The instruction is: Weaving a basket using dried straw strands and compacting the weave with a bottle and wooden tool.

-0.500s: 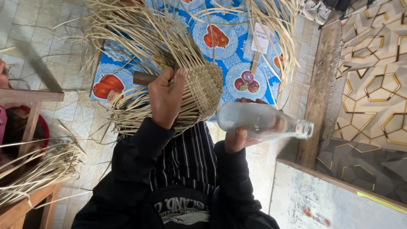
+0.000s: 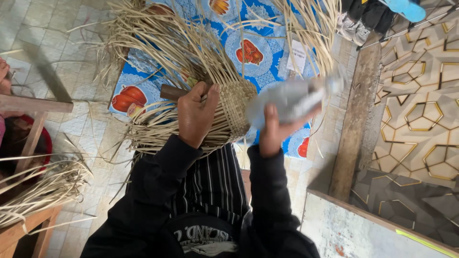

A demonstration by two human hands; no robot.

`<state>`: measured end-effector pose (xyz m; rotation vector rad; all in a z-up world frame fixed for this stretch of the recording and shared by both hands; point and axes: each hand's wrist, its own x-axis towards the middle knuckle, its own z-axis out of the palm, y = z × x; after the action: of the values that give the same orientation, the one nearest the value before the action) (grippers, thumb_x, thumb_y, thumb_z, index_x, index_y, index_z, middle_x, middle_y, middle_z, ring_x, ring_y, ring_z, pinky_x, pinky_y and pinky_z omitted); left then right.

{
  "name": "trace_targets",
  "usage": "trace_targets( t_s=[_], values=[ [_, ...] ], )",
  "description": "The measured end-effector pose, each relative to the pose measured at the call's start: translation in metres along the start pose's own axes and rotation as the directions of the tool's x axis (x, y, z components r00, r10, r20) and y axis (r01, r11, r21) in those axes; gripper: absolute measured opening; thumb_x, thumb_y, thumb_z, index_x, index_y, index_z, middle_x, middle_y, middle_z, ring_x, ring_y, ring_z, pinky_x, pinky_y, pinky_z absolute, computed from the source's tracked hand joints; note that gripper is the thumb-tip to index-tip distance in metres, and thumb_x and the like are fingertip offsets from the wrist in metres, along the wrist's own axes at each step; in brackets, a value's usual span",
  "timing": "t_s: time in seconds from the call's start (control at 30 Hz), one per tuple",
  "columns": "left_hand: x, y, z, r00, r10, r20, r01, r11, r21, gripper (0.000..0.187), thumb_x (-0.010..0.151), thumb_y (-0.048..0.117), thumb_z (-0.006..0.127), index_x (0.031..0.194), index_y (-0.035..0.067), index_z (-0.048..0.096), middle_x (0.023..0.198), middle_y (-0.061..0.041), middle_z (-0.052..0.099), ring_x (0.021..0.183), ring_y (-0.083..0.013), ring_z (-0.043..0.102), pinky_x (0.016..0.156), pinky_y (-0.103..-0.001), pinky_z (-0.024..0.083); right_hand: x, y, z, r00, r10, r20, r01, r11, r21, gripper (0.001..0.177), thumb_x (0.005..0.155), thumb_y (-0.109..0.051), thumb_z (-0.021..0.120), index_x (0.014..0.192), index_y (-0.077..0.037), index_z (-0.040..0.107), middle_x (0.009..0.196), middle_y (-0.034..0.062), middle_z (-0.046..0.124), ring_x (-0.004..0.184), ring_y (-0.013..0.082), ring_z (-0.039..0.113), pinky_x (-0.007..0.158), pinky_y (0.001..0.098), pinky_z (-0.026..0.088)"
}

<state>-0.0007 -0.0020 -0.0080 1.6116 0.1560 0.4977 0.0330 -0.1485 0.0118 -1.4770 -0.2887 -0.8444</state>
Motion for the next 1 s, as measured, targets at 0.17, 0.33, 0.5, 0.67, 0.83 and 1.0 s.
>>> trace_targets(
  t_s=[0.17,0.33,0.5,0.67,0.83,1.0],
  values=[
    [-0.003,0.006,0.001,1.0,0.009,-0.013,-0.008,1.0,0.011,0.039,0.102,0.014,0.049,0.064,0.01,0.044,0.041,-0.004,0.03,0.033,-0.007,0.017,0.037,-0.025,0.021,0.014,0.035,0.017,0.989,0.149,-0.019,-0.149,0.989,-0.01,0.102,0.081,-0.013,0.084,0.153,-0.01,0.013,0.155,0.0218,0.015,0.14,0.0268,0.023,0.12,0.0492,0.017],
    [-0.001,0.012,-0.003,1.0,0.0,-0.008,0.0,1.0,0.026,0.038,0.103,0.014,0.046,0.065,0.014,0.041,0.044,-0.003,0.027,0.034,-0.0067,0.02,0.037,-0.025,0.022,-0.021,-0.011,-0.026,0.999,-0.018,0.034,0.013,0.992,0.127,0.099,0.084,-0.01,0.078,0.152,-0.025,0.008,0.155,0.0086,0.02,0.119,0.0385,0.054,0.094,0.0568,0.053],
    [0.001,0.006,0.0,1.0,0.001,0.014,-0.001,1.0,0.027,0.039,0.102,0.017,0.047,0.064,0.01,0.044,0.041,-0.006,0.032,0.033,-0.0077,0.02,0.036,-0.026,0.021,-0.044,-0.001,-0.068,0.995,-0.086,0.044,0.091,0.987,-0.131,0.108,0.067,-0.034,0.082,0.147,-0.002,0.016,0.138,0.0258,0.023,0.119,0.042,0.042,0.099,0.0598,0.045],
    [-0.002,0.003,0.0,1.0,0.005,0.003,-0.005,0.999,0.032,0.038,0.102,0.017,0.048,0.065,0.01,0.044,0.042,-0.006,0.032,0.033,-0.0081,0.02,0.036,-0.025,0.021,0.005,0.025,0.012,0.995,0.096,0.036,-0.091,0.988,-0.128,0.109,0.079,-0.017,0.087,0.153,-0.011,0.008,0.155,0.0199,0.015,0.143,0.0278,0.019,0.12,0.049,0.015],
    [-0.001,0.004,-0.002,1.0,0.024,-0.01,-0.023,0.999,0.046,0.035,0.102,0.016,0.048,0.068,0.01,0.047,0.043,-0.006,0.034,0.033,-0.0088,0.022,0.036,-0.026,0.022,0.023,0.014,0.028,0.976,0.201,0.083,-0.194,0.978,-0.08,0.097,0.083,-0.021,0.085,0.149,-0.003,0.017,0.148,0.028,0.024,0.138,0.0336,0.026,0.119,0.0517,0.016],
    [0.003,-0.005,-0.001,1.0,-0.003,-0.004,0.003,0.998,0.06,0.026,0.1,0.02,0.051,0.088,0.0,0.06,0.063,-0.023,0.059,0.045,-0.0261,0.058,0.038,-0.034,0.04,-0.014,-0.075,0.024,0.894,0.3,-0.334,-0.284,0.954,0.098,0.086,0.077,0.01,0.065,0.143,0.005,0.01,0.134,0.0296,0.033,0.117,0.036,0.041,0.101,0.0489,0.04]
  ],
)
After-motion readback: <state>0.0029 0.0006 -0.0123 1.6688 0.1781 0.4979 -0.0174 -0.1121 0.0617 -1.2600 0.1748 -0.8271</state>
